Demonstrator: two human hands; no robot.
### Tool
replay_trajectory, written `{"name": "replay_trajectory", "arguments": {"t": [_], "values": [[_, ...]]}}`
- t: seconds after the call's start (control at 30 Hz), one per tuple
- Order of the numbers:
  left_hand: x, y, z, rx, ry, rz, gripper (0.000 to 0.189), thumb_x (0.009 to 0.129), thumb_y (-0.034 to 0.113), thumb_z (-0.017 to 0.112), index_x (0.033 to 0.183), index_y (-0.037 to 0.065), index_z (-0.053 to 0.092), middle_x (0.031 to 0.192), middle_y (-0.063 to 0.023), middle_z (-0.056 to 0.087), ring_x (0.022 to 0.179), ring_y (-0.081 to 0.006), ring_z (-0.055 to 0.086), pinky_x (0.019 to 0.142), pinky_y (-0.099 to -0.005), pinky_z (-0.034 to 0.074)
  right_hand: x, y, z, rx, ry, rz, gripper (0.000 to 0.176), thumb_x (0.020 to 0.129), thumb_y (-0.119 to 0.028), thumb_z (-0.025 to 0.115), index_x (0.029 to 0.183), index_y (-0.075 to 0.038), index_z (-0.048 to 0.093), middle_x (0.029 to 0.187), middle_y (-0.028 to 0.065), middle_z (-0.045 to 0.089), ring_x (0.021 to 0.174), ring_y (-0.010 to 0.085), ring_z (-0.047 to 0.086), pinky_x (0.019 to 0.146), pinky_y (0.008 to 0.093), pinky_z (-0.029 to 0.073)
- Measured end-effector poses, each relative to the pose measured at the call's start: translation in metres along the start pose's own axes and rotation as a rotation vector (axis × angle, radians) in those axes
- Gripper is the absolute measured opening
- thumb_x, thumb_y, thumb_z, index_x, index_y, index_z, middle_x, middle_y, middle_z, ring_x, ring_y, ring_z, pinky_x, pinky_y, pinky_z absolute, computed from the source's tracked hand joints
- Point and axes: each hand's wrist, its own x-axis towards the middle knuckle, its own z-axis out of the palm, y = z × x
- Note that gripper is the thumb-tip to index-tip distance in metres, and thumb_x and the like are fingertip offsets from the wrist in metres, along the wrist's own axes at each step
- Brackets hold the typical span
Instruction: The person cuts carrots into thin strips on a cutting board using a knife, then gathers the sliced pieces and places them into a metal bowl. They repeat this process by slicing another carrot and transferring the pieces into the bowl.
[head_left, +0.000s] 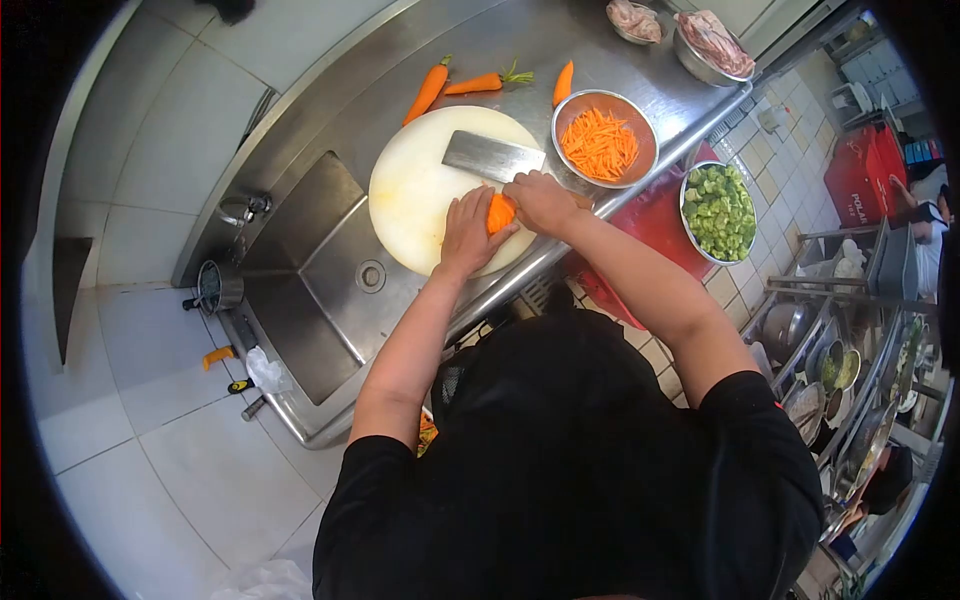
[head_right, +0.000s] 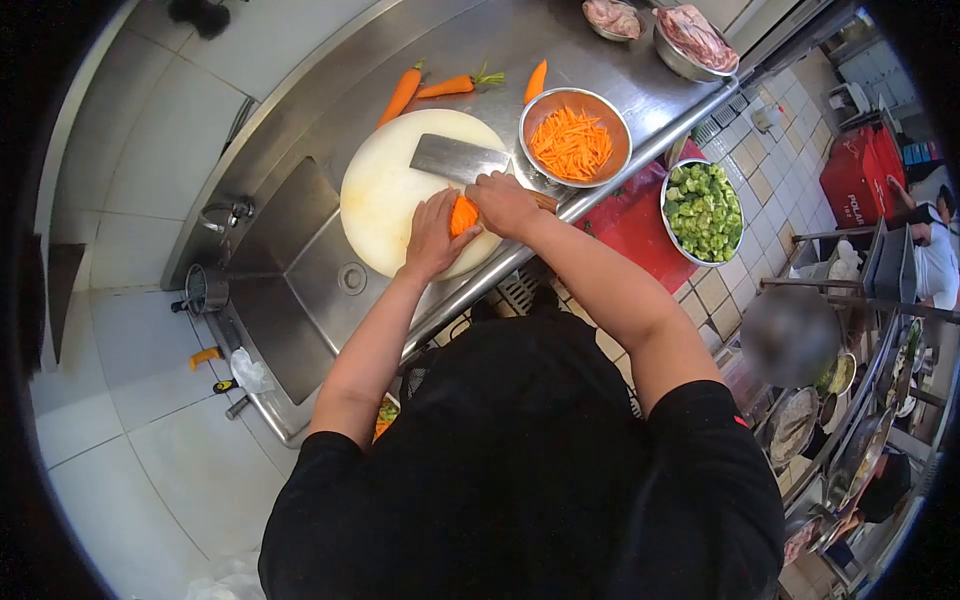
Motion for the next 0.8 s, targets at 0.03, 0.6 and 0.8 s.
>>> {"name": "replay_trajectory", "arguments": {"t": [0.03, 0.6, 0.8], "values": [[0.0, -0.001, 0.001, 0.004, 0.007, 0.003, 0.077, 0.086, 0.05, 0.072, 0.14, 0.001, 0.046, 0.144, -0.0205, 0.049, 0.129, -0.0384, 0.047, 0.111, -0.0487, 0.032, -0.003, 0.0, 0.001, 0.002, 0.001, 0.003, 0.024, 0.084, -0.011, 0.062, 0.107, -0.007, 0.066, 0.107, 0.0155, 0.063, 0.1, 0.035, 0.061, 0.09, 0.0468, 0.049], [-0.003, 0.01, 0.002, 0.069, -0.063, -0.059, 0.065, 0.096, 0.045, 0.059, 0.143, 0.002, 0.046, 0.145, -0.0165, 0.047, 0.135, -0.032, 0.043, 0.116, -0.0516, 0.023, 0.0, -0.004, 0.004, 0.143, -0.188, 0.133, 0.039, 0.088, -0.012, 0.068, 0.123, -0.002, 0.055, 0.123, 0.0247, 0.055, 0.111, 0.0428, 0.061, 0.095, 0.0471, 0.051], [-0.006, 0.007, 0.001, 0.036, -0.063, -0.037, 0.063, 0.097, 0.042, 0.058, 0.143, 0.0, 0.046, 0.145, -0.0173, 0.047, 0.134, -0.0337, 0.042, 0.115, -0.0499, 0.023, 0.008, -0.021, -0.025, 0.178, -0.346, 0.158, 0.043, 0.09, -0.01, 0.065, 0.131, -0.003, 0.052, 0.127, 0.0251, 0.053, 0.116, 0.0432, 0.059, 0.099, 0.047, 0.049]]}}
